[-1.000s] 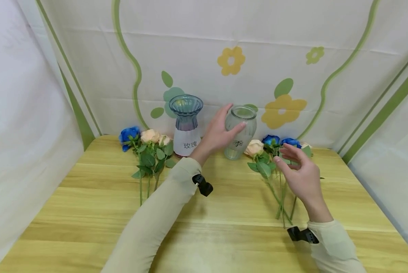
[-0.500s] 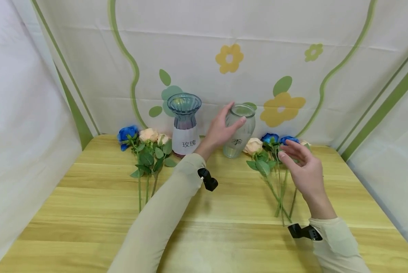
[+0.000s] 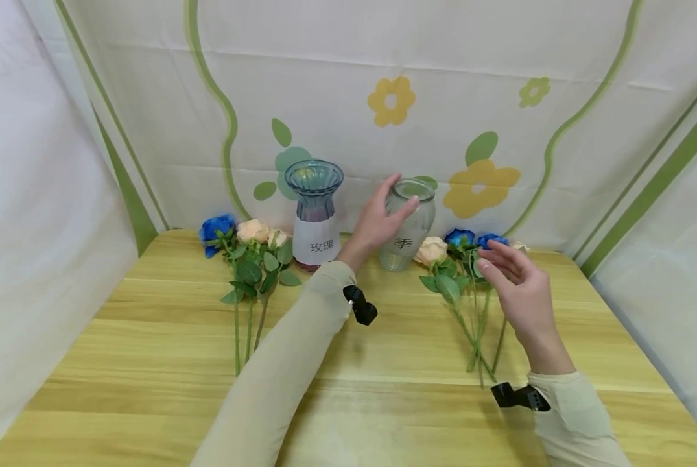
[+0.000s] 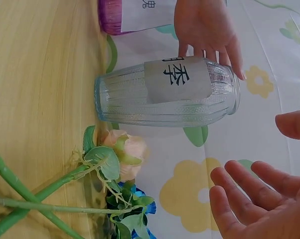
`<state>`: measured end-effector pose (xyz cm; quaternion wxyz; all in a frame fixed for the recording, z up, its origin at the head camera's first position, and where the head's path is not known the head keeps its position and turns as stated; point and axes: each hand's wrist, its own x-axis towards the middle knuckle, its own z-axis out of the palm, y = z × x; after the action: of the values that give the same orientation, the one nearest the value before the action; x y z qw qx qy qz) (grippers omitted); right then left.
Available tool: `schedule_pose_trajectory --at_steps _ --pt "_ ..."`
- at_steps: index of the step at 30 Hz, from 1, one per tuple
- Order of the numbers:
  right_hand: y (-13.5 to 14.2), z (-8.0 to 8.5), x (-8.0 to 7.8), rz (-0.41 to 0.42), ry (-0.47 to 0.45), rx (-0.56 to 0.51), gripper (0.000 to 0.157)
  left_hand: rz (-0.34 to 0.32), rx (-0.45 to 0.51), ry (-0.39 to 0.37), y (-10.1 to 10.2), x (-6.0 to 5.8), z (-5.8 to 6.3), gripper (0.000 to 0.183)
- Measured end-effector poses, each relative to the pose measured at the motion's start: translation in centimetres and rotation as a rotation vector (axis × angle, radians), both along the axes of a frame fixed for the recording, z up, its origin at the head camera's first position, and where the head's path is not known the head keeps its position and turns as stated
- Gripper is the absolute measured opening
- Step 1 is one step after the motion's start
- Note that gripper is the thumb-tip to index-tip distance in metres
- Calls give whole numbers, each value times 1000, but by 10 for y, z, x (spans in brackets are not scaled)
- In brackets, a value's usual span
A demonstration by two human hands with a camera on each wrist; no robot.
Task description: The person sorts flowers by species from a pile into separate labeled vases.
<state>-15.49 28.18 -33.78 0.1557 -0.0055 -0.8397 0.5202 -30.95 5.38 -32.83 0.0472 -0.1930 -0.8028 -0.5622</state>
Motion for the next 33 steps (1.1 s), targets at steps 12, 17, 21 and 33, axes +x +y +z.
schedule_pose_trajectory --at_steps 12,17,21,33 --pt "2 -1 -2 17 -4 -99 50 26 83 2 7 -1 -6 70" --pt "2 -2 -4 39 3 -177 51 53 97 4 9 -2 -8 68" --pt "7 -2 -7 67 18 -290 51 65 104 17 12 -4 -11 67" --pt "52 5 -9 96 102 -751 36 103 141 23 18 -4 -12 65"
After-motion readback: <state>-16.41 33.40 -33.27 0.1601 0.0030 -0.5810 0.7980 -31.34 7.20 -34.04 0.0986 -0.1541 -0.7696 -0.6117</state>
